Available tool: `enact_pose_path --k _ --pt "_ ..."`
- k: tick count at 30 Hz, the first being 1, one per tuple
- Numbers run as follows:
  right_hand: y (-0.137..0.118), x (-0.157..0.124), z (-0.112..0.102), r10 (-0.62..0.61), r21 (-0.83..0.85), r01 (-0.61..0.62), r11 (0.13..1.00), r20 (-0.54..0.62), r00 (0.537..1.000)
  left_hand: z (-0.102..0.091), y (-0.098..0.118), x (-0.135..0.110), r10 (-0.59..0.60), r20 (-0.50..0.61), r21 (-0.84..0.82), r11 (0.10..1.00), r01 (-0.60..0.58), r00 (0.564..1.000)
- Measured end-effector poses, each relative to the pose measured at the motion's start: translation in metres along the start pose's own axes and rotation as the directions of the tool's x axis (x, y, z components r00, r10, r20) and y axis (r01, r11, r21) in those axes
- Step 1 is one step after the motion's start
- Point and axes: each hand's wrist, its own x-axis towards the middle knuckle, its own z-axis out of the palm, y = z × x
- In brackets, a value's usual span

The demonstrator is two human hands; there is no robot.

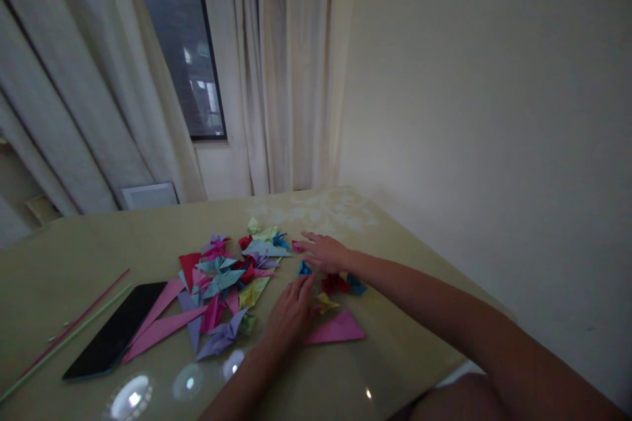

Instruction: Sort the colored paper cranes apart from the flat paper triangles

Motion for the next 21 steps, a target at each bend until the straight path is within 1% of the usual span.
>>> enact_pose_path --k 3,5,6,9,11,13,15,17,19,21 --pt "0.003 0.022 0.008 0.087 0.036 -0.089 0.995 0.04 0.995 -0.003 -0.003 0.001 -0.054 0.0 0.008 0.999 0.054 0.999" --pt "0.007 0.029 0.015 0.119 0.06 -0.124 0.99 0.08 0.99 -0.009 -0.005 0.003 -0.084 -0.008 0.013 0.996 0.084 0.996" --pt "0.009 0.029 0.017 0.109 0.073 -0.116 0.991 0.094 0.99 -0.013 -0.006 0.004 -0.093 -0.012 0.01 0.996 0.093 0.996" --pt "0.014 0.022 0.023 0.027 0.095 -0.037 0.995 0.098 0.995 -0.023 -0.008 0.006 -0.11 -0.033 0.024 0.994 0.111 0.993" --pt "0.017 0.013 0.022 0.014 0.088 -0.023 0.996 0.104 0.994 -0.029 -0.011 0.006 -0.135 -0.069 0.094 0.985 0.141 0.988" --pt "0.02 0.005 0.018 0.036 0.073 -0.045 0.996 0.121 0.992 -0.034 -0.015 0.004 -0.181 -0.126 0.226 0.952 0.206 0.975" --pt "0.023 -0.001 0.013 0.056 0.056 -0.065 0.996 0.14 0.989 -0.038 -0.021 0.0 -0.229 -0.178 0.379 0.882 0.281 0.957" --pt "0.025 -0.006 0.008 0.078 0.038 -0.085 0.996 0.157 0.984 -0.042 -0.029 -0.004 -0.278 -0.209 0.489 0.8 0.347 0.937" --pt "0.025 -0.009 0.005 0.107 0.017 -0.111 0.994 0.16 0.981 -0.044 -0.038 -0.007 -0.329 -0.198 0.535 0.753 0.383 0.923" --pt "0.022 -0.013 0.004 0.141 -0.003 -0.142 0.99 0.145 0.979 -0.044 -0.045 -0.007 -0.376 -0.144 0.534 0.749 0.391 0.915"
